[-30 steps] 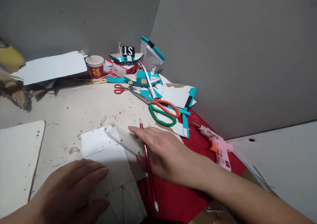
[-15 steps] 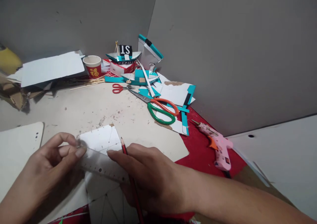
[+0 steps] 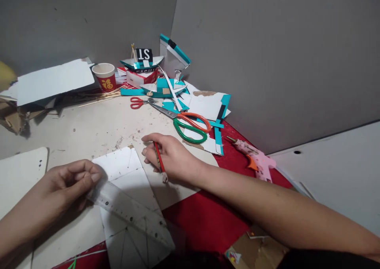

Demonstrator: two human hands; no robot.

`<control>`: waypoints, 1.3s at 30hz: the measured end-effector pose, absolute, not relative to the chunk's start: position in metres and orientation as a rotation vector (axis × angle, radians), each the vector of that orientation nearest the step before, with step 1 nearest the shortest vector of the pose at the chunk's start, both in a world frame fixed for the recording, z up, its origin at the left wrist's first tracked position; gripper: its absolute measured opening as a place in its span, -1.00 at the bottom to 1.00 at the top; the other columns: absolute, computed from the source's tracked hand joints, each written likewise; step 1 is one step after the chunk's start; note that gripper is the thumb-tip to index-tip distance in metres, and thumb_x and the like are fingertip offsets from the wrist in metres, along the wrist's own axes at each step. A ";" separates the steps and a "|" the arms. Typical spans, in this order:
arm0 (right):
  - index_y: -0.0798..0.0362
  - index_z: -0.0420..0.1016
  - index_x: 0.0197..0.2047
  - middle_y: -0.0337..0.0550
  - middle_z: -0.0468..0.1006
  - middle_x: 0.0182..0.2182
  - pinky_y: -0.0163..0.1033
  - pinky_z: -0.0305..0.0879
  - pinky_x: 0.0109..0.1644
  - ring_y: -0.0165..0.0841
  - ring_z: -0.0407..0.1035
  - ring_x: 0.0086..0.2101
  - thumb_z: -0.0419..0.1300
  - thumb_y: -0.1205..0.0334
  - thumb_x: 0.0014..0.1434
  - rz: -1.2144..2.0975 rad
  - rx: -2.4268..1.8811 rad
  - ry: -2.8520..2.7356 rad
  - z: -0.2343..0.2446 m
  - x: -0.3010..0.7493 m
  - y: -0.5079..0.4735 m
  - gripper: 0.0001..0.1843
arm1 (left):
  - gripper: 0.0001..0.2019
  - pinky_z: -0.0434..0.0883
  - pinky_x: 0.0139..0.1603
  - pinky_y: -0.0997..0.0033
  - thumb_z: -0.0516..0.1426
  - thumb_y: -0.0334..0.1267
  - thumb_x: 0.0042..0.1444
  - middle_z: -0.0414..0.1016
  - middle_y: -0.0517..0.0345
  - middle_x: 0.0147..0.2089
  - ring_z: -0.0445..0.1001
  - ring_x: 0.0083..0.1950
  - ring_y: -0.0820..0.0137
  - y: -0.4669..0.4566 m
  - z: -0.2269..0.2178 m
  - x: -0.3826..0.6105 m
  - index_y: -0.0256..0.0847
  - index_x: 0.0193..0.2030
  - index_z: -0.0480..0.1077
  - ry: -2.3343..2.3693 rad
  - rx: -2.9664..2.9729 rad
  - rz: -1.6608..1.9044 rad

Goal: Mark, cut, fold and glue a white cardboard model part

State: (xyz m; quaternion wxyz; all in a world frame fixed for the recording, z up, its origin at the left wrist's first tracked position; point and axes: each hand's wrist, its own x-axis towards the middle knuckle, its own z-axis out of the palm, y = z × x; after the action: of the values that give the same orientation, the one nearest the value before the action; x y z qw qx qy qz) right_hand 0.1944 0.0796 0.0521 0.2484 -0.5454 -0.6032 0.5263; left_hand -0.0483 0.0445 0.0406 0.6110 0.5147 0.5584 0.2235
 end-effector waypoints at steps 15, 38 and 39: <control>0.17 0.35 0.01 -0.20 0.50 -0.48 -0.43 0.34 -0.57 -0.48 0.36 -0.56 0.15 0.24 0.25 1.610 -1.329 -1.405 0.040 0.181 0.085 -0.71 | -0.73 0.09 -0.55 0.54 0.15 -0.04 0.13 0.30 0.28 -0.59 0.18 -0.58 0.53 0.048 0.044 -0.046 -0.20 -0.42 0.35 1.304 1.239 0.469; 0.04 0.38 -0.29 -0.46 0.28 -0.68 -0.49 0.01 -0.68 -0.57 0.12 -0.70 0.27 0.20 0.12 1.621 -1.189 -1.210 0.015 0.176 0.093 -0.85 | -0.77 0.18 -0.49 0.59 0.28 -0.08 0.08 0.35 0.29 -0.57 0.24 -0.54 0.57 0.059 0.042 -0.066 -0.21 -0.38 0.44 1.174 1.071 0.800; 0.04 0.39 -0.29 -0.47 0.28 -0.68 -0.49 0.01 -0.68 -0.57 0.13 -0.70 0.27 0.20 0.11 1.607 -1.194 -1.209 0.015 0.176 0.093 -0.85 | -0.78 0.20 -0.49 0.59 0.29 -0.10 0.07 0.36 0.29 -0.57 0.25 -0.55 0.58 0.060 0.041 -0.066 -0.20 -0.37 0.45 1.175 1.064 0.815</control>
State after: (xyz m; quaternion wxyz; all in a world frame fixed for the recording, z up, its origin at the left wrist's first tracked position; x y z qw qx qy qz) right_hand 0.1755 0.0931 0.0148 0.3909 -0.4698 -0.4760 0.6324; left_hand -0.0662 0.0599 0.0411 0.6284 0.4644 0.5126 0.3558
